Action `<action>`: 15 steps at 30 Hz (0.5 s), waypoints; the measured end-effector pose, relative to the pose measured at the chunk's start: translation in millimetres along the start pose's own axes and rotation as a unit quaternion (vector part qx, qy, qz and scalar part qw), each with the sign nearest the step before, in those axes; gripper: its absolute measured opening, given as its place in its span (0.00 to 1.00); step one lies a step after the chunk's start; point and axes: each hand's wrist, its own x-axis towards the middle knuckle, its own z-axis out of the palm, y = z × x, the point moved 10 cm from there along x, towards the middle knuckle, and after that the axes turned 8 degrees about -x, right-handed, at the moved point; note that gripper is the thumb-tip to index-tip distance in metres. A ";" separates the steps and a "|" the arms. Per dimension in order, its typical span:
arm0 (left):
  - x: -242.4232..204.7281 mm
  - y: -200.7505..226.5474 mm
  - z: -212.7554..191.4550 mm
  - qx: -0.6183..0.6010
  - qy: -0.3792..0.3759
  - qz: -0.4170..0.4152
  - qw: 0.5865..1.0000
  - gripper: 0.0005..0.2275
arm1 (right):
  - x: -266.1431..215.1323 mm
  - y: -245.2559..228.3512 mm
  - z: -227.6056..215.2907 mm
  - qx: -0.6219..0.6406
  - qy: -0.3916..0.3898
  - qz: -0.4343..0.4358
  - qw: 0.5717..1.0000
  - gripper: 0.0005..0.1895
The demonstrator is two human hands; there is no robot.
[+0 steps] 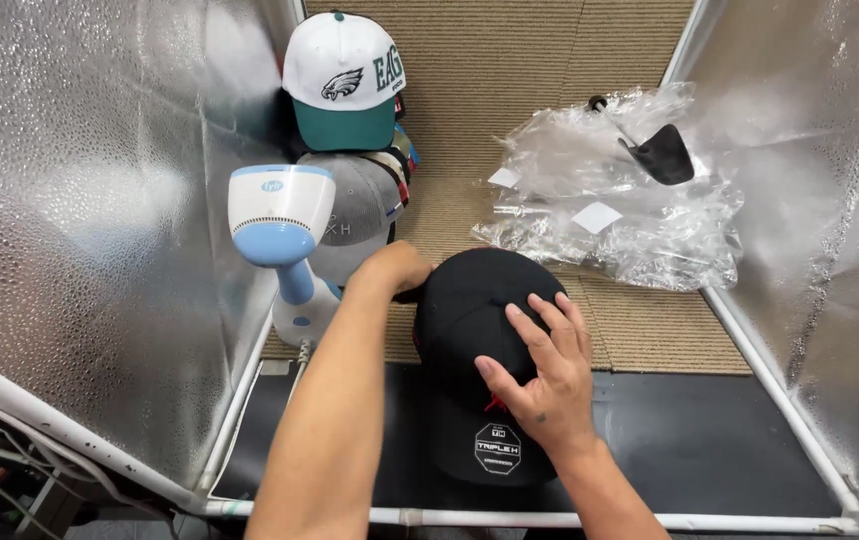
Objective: The person uses a wooden brush to clean the surface of a black baseball cap placed on a workbench. They hold the cap with one hand and brush the fabric with the other, focusing on the top and sides of the hat.
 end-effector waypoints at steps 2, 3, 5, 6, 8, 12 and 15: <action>-49.6 13.4 -18.5 -0.001 0.046 0.022 0.999 0.18 | -1.4 -1.2 1.8 -0.001 0.004 0.004 1.000 0.28; -74.7 26.1 -31.4 -0.006 0.093 0.048 0.994 0.24 | -1.6 0.1 0.8 -0.005 0.008 0.004 1.000 0.28; -91.2 58.7 -25.8 -0.027 0.147 0.183 0.972 0.21 | -1.7 2.8 2.0 -0.001 0.009 0.011 1.000 0.28; -112.5 80.1 -29.5 -0.051 0.202 0.310 0.928 0.19 | -1.6 2.3 3.6 0.005 0.009 0.015 1.000 0.27; -123.0 104.7 -9.0 -0.044 0.135 0.365 0.920 0.19 | -1.3 3.1 3.2 -0.009 0.002 0.022 1.000 0.28; -43.9 91.8 -11.3 -0.065 0.134 0.317 0.936 0.17 | -1.0 6.4 0.4 0.017 0.044 0.017 0.999 0.32; 10.4 52.8 0.9 0.093 0.112 0.212 0.966 0.20 | -4.1 5.3 0.4 0.015 0.043 0.014 0.999 0.32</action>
